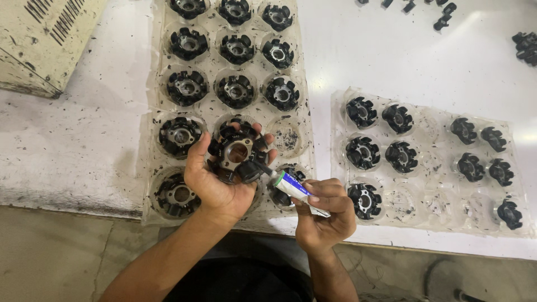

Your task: The person picks black rotor-like components one at a time from a plastic tray and squeezes adhesive from a small tube onto each part, then places the treated part into an adjacent tray. They occasionally wipe the tube with a cloth and continue treating parts across the trays.

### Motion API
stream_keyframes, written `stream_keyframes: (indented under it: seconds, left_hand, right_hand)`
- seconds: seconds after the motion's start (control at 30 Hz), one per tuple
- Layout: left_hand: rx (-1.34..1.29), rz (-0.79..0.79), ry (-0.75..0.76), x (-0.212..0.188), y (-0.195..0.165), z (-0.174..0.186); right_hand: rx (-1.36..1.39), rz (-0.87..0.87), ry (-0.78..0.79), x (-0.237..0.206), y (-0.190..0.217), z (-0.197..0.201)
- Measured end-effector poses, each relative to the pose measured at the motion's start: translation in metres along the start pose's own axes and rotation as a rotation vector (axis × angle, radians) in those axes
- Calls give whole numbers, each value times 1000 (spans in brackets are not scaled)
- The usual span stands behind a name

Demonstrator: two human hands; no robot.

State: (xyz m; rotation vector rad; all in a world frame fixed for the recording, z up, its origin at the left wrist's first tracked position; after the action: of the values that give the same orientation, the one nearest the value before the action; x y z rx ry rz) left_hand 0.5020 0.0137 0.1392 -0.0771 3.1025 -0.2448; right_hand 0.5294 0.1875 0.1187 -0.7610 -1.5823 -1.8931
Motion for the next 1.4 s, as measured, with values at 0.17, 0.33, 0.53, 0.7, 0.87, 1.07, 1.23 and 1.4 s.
stream_keyframes:
  seconds: [0.17,0.33,0.53,0.7,0.87,1.07,1.23,1.4]
  left_hand:
    - [55,-1,-70,7,3,5]
    - [367,26,-7,46,22,29]
    - [1228,-4,-38,123,60,58]
    - [1880,64,397,136,66,65]
    - [2163,-279,536,114,49,53]
    - [2329,-409,474,127,-20,54]
    - [2930,-93,-37,158,-111,91]
    - [3005,148,-36,153,-130,106]
  right_hand:
    - [102,-135,-31,-3,-7,14]
    - [569,-112,-218,5,-24,51]
    - [478,-131,-297,-3,-18,70]
    - [387,-169,-209,-12,-11,73]
    - [342,-165,-205,-14,-11,79]
    - [315,-192,-206,-19,-17,78]
    - [334,-225,-192,-19,-16,66]
    - [515,-370,-156,9,-21,52]
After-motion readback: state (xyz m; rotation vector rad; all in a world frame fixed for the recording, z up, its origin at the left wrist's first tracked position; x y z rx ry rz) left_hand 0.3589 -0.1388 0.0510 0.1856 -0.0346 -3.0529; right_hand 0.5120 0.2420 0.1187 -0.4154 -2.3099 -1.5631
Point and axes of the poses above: each hand's wrist, its own x-axis towards the middle knuckle, its own z-axis out of the back of the hand, y = z × x, the point moved 1 cm from there along x, towards the middle knuckle, and after that the axes turned 6 degrees about y, right-handed, at the moved point
